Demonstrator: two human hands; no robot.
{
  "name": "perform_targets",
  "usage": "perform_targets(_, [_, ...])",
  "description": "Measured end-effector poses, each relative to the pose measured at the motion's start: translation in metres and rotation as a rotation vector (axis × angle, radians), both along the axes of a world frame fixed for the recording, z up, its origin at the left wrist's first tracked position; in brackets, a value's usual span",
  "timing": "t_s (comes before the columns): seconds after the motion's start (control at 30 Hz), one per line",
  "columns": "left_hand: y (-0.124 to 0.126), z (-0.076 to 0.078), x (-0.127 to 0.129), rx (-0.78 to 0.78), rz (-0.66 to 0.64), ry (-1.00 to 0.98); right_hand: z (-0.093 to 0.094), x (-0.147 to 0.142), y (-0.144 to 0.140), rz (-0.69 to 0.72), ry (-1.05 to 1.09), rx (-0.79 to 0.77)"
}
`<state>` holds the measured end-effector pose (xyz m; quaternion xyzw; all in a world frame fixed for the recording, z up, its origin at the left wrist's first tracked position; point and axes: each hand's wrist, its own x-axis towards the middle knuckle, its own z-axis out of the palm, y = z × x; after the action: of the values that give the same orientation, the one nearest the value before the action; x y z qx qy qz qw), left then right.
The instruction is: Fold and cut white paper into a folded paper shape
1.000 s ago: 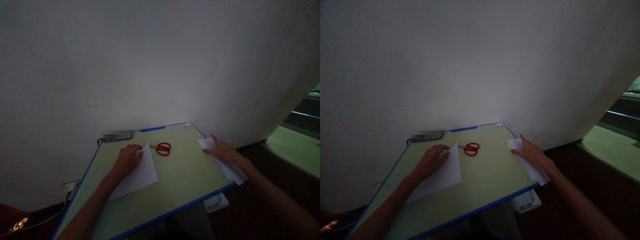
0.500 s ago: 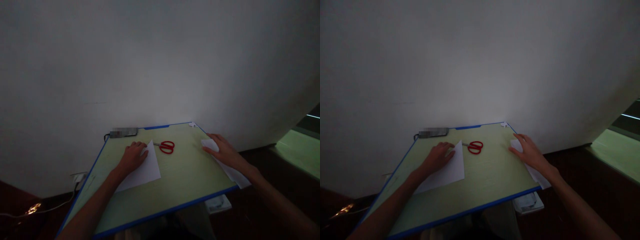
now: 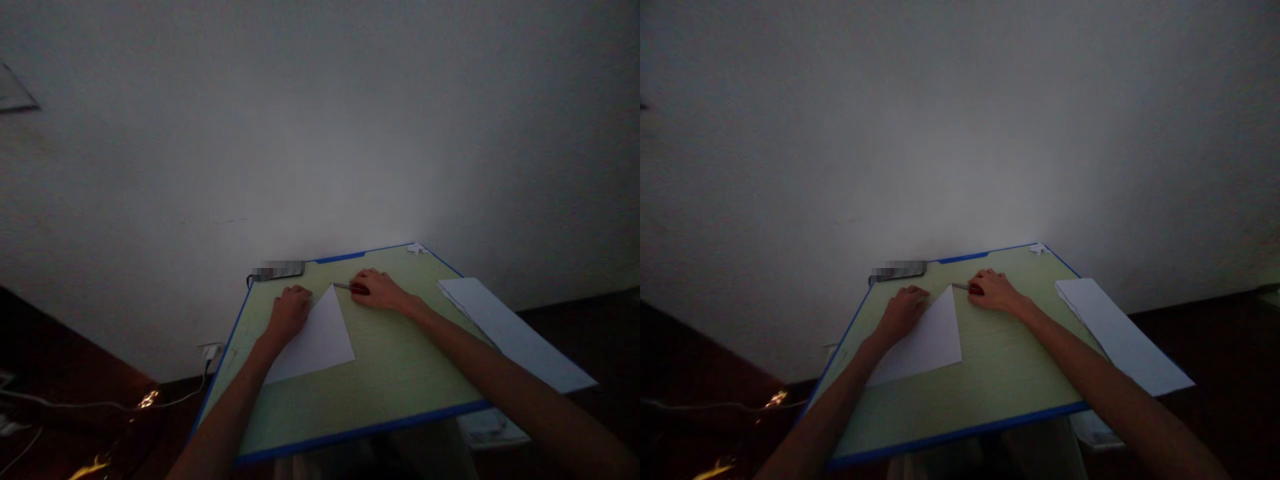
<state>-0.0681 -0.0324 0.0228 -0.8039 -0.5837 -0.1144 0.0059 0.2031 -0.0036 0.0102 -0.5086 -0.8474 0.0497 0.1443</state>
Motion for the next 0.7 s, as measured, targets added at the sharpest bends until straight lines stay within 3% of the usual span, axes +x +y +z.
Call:
perform_targets(0.2, [0.007,-0.003,-0.009,0.006,-0.170,-0.004,-0.008,0.020,0.001,-0.224,-0.009,0.026])
perform_targets(0.33, [0.012,-0.001,-0.012,0.030,-0.233,-0.003,-0.011,0.022,0.001,-0.221,0.000,0.030])
perform_targets(0.7, [0.018,0.004,0.002,0.031,-0.228,0.217,-0.010,0.017,-0.006,-0.219,-0.015,0.056])
